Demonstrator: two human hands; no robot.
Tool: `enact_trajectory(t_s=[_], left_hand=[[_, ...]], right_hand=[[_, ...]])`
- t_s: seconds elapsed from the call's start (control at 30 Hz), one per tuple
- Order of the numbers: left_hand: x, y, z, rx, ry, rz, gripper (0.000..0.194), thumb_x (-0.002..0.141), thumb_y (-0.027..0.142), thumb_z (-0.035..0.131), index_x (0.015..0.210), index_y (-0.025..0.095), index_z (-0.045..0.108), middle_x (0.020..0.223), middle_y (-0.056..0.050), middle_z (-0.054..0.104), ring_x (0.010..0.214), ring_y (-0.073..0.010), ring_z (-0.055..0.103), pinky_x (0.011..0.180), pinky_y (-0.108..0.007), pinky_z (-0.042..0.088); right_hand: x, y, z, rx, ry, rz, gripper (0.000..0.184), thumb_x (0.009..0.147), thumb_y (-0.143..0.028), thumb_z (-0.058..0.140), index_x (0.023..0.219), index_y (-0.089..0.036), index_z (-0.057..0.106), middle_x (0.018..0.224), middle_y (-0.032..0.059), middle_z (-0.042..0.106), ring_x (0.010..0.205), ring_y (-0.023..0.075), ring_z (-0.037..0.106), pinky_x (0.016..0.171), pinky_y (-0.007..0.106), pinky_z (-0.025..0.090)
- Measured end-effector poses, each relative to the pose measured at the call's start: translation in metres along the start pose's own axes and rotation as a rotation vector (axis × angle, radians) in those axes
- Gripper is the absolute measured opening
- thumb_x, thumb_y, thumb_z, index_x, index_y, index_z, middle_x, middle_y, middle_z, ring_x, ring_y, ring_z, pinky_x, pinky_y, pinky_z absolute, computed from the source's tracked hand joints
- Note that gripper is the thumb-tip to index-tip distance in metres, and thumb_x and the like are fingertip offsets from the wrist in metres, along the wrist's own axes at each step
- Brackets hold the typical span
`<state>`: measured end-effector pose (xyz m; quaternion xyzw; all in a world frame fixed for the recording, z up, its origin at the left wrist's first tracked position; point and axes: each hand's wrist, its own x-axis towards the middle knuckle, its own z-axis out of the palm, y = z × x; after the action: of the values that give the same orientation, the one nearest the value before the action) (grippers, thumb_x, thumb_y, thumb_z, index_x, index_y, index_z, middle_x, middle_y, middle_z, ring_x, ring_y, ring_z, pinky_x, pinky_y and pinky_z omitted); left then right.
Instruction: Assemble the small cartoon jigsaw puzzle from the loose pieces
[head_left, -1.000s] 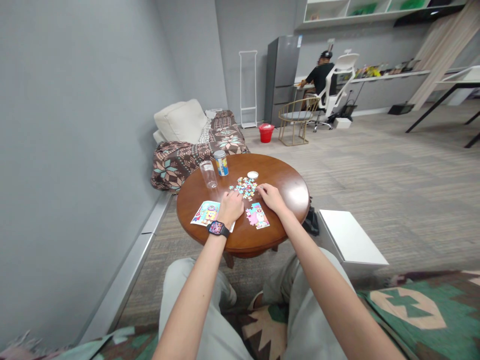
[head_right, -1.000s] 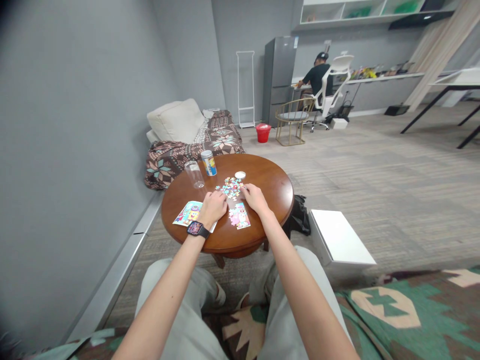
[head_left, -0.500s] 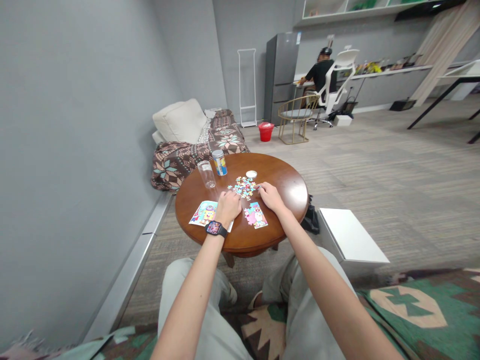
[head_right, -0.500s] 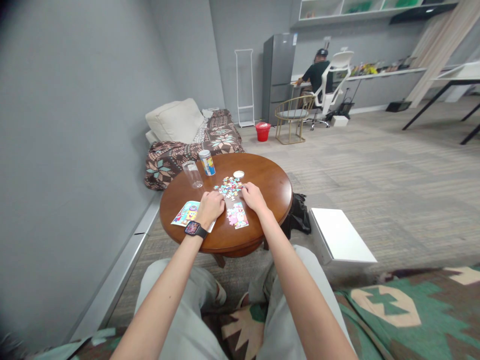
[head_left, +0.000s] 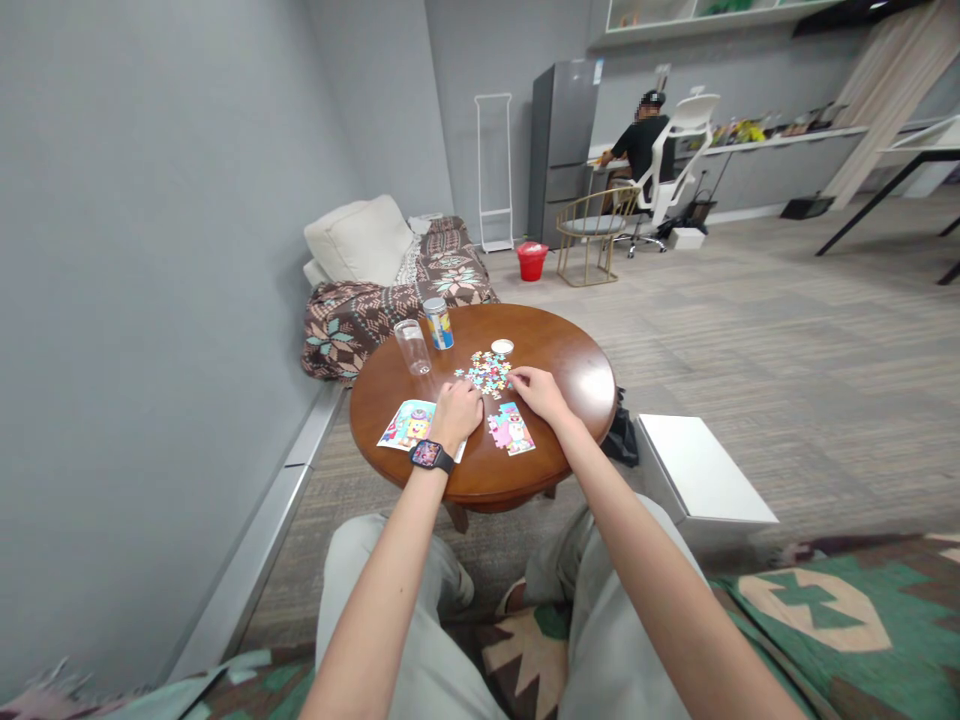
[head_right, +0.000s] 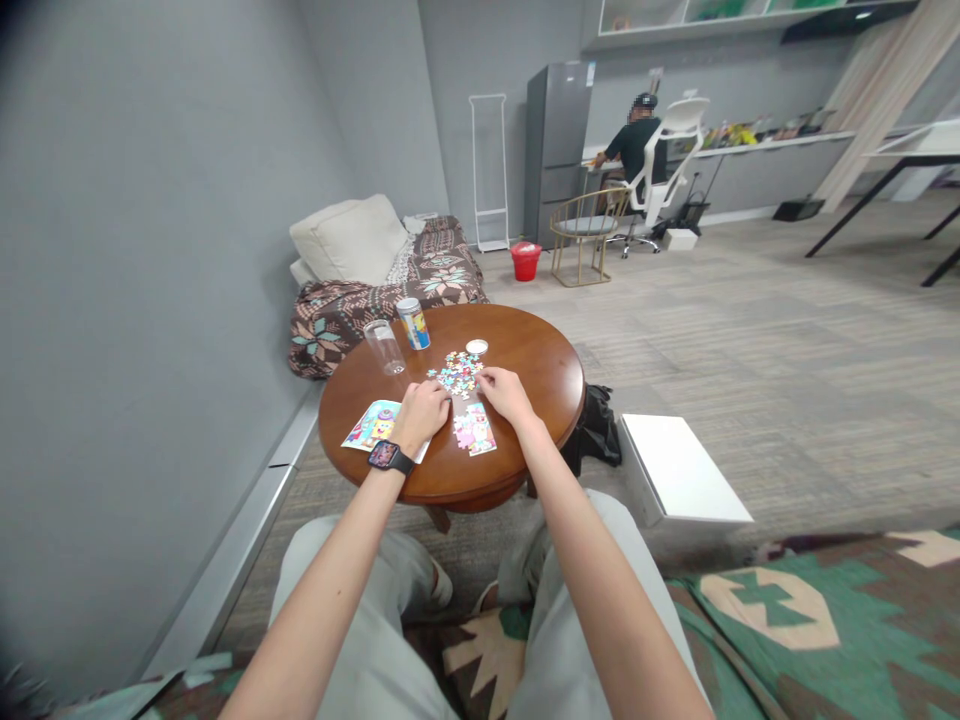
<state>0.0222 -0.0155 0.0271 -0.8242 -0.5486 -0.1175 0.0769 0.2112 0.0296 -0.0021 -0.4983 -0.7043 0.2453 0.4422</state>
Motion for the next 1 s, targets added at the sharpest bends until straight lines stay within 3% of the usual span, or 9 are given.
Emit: enact_trajectory(t_s=[0.17,0.37,0.5,1.0], left_hand=[[-0.0003,0.0001,-0.0008,0.004,-0.008,0.003,0.03,0.096,0.014,0.043,0.092,0.016,0.073,0.105,-0.013,0.069,0.105,-0.0263,0.06,0.09,-0.042,0.042],[-0.0008,0.0,0.0016,0.018,-0.008,0.013,0.027,0.096,0.014,0.045,0.095,0.016,0.071,0.108,-0.012,0.069,0.107,-0.0262,0.06,0.092,-0.041,0.042],[-0.0003,0.0005,0.0017,0.043,-0.016,0.016,0.025,0.095,0.014,0.044,0.098,0.015,0.07,0.11,-0.012,0.068,0.109,-0.0253,0.06,0.094,-0.04,0.042],[0.0008,-0.0003,0.0027,0.04,-0.021,0.002,0.022,0.094,0.014,0.046,0.099,0.015,0.067,0.111,-0.011,0.068,0.109,-0.0252,0.06,0.094,-0.04,0.042]], right_hand=[[0.0001,0.0016,0.0005,0.027,-0.011,0.025,0.016,0.086,-0.024,0.062,0.092,-0.02,0.076,0.079,0.0025,0.074,0.073,0.0179,0.067,0.075,0.03,0.051],[0.002,0.0053,0.0017,-0.027,0.003,-0.049,0.016,0.088,-0.02,0.063,0.091,-0.023,0.078,0.097,0.0056,0.077,0.091,0.0209,0.07,0.089,0.035,0.053],[0.0017,0.0049,0.0021,-0.071,-0.014,-0.04,0.021,0.088,-0.014,0.061,0.095,-0.022,0.079,0.099,0.0054,0.077,0.094,0.0198,0.07,0.093,0.034,0.052],[0.0002,0.0024,-0.0008,-0.11,-0.023,-0.035,0.021,0.081,-0.009,0.06,0.08,-0.021,0.077,0.087,0.0031,0.068,0.08,0.0163,0.063,0.082,0.03,0.051]])
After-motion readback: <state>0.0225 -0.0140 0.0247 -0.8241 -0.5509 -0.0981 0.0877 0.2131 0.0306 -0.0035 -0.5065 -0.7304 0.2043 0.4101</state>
